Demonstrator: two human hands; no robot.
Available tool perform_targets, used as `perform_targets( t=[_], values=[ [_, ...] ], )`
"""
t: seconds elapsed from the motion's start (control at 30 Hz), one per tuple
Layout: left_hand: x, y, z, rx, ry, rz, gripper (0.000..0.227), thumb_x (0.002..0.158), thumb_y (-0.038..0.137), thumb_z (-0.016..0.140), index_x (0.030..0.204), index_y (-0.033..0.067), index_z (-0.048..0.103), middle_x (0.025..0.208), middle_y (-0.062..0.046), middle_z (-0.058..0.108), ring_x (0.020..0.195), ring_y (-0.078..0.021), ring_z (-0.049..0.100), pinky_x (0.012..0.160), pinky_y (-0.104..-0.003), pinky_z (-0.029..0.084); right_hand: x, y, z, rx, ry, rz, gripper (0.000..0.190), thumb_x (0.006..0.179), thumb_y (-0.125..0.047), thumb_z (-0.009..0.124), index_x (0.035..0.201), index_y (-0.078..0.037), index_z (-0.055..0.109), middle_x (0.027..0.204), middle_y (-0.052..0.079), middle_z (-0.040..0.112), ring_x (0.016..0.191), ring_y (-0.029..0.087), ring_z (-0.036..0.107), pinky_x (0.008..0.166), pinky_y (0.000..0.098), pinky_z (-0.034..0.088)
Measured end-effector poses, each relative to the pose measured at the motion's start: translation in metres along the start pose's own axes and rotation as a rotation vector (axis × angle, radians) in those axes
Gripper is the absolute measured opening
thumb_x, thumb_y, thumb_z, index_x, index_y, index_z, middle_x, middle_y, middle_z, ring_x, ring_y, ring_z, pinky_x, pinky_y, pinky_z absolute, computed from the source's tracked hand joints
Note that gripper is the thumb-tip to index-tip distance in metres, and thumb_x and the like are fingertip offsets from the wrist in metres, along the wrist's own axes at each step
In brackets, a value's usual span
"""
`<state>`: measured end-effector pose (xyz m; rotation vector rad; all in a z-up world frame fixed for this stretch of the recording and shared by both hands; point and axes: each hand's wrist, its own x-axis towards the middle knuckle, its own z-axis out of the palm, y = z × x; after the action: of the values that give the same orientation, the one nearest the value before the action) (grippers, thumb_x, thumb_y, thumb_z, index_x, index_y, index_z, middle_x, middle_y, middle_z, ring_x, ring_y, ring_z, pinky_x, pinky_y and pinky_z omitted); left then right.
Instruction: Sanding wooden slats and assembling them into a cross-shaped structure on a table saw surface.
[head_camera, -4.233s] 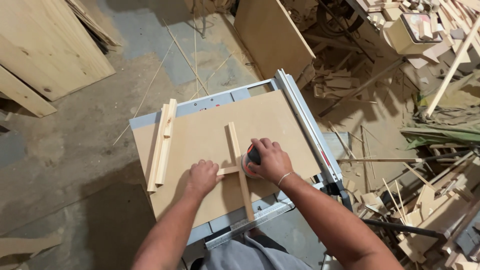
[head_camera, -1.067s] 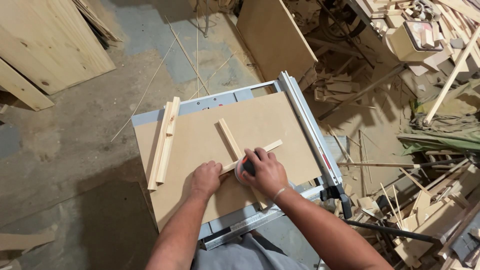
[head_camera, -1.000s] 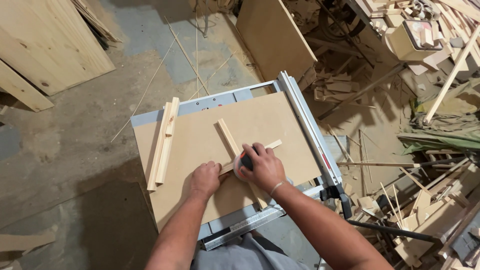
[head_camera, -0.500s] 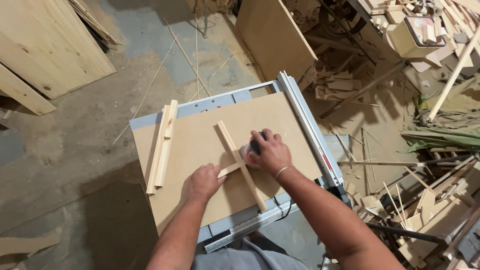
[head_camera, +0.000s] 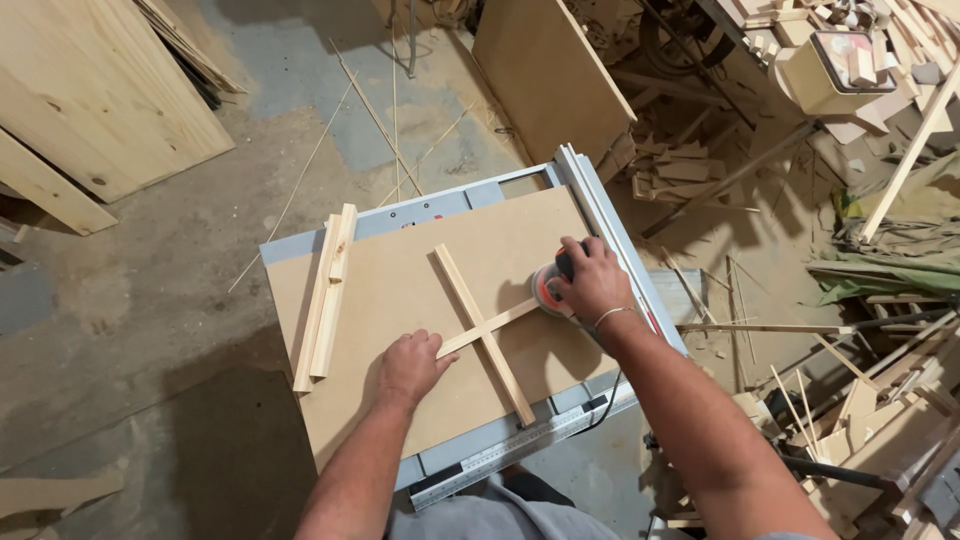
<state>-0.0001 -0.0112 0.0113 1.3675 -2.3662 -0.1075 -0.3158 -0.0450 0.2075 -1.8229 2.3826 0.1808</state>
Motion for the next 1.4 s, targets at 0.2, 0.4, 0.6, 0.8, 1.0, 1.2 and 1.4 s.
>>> perform_targets(
  t=[0.2, 0.4, 0.6, 0.8, 1.0, 1.2, 1.4],
  values=[
    [-0.002, -0.003, 0.007, 0.007, 0.013, 0.011, 0.047, 0.079, 0.064, 0.071, 0.074, 0.0192, 0.058, 0.070, -0.005, 0.055, 0.064, -0.0295, 0.069, 0.059, -0.039, 0.059, 0.006, 0.002, -0.004, 0.012, -0.012, 0.000, 0.071, 0.084, -0.049, 0.074, 0.146, -0.036, 0.042, 0.138, 0.002, 0.046, 0.126, 0.035, 0.056, 0.099, 0.0501, 0.058],
    [-0.001, -0.001, 0.002, 0.019, 0.027, 0.010, 0.047, 0.080, 0.065, 0.070, 0.073, 0.0197, 0.058, 0.070, -0.004, 0.055, 0.064, -0.0282, 0.069, 0.059, -0.038, 0.059, 0.021, 0.005, 0.016, -0.005, -0.021, -0.031, 0.061, 0.083, -0.048, 0.071, 0.136, -0.034, 0.044, 0.128, 0.000, 0.048, 0.121, 0.033, 0.059, 0.100, 0.0470, 0.058],
    [-0.002, -0.002, 0.003, 0.015, 0.028, 0.007, 0.048, 0.081, 0.066, 0.069, 0.074, 0.0196, 0.058, 0.071, -0.004, 0.056, 0.064, -0.0280, 0.069, 0.060, -0.038, 0.059, 0.016, 0.010, 0.008, 0.045, -0.036, 0.009, 0.065, 0.081, -0.047, 0.074, 0.135, -0.030, 0.044, 0.131, 0.002, 0.048, 0.122, 0.037, 0.059, 0.101, 0.0505, 0.056],
    [-0.002, 0.000, -0.006, -0.009, -0.052, -0.028, 0.049, 0.083, 0.065, 0.068, 0.079, 0.0174, 0.059, 0.075, -0.007, 0.058, 0.070, -0.0310, 0.070, 0.063, -0.041, 0.060, -0.005, 0.019, -0.018, 0.137, 0.023, 0.132, 0.081, 0.078, -0.048, 0.080, 0.147, -0.028, 0.042, 0.134, 0.004, 0.049, 0.123, 0.036, 0.059, 0.102, 0.0501, 0.055],
    [-0.017, -0.014, -0.014, -0.026, -0.145, -0.021, 0.039, 0.090, 0.056, 0.066, 0.086, 0.0167, 0.061, 0.079, -0.007, 0.060, 0.075, -0.0327, 0.070, 0.067, -0.044, 0.060, -0.017, 0.052, -0.006, 0.187, 0.038, 0.201, 0.080, 0.076, -0.052, 0.081, 0.145, -0.028, 0.048, 0.138, 0.004, 0.053, 0.125, 0.036, 0.060, 0.104, 0.0501, 0.054],
    [-0.047, -0.020, -0.040, 0.083, -0.220, -0.143, 0.030, 0.095, 0.050, 0.058, 0.099, 0.0207, 0.059, 0.086, 0.000, 0.058, 0.082, -0.0268, 0.068, 0.068, -0.042, 0.058, -0.024, 0.065, 0.019, 0.110, 0.002, 0.233, 0.082, 0.078, -0.062, 0.076, 0.148, -0.033, 0.043, 0.141, -0.001, 0.050, 0.126, 0.034, 0.059, 0.102, 0.0491, 0.057],
    [-0.038, 0.008, -0.107, -0.106, -0.237, -0.453, 0.035, 0.099, 0.056, 0.051, 0.112, 0.0253, 0.060, 0.096, -0.003, 0.064, 0.092, -0.0290, 0.072, 0.077, -0.046, 0.060, -0.033, 0.058, 0.028, 0.108, -0.025, 0.223, 0.081, 0.081, -0.061, 0.073, 0.151, -0.034, 0.041, 0.143, -0.004, 0.047, 0.129, 0.029, 0.057, 0.103, 0.0447, 0.057]
  ],
)
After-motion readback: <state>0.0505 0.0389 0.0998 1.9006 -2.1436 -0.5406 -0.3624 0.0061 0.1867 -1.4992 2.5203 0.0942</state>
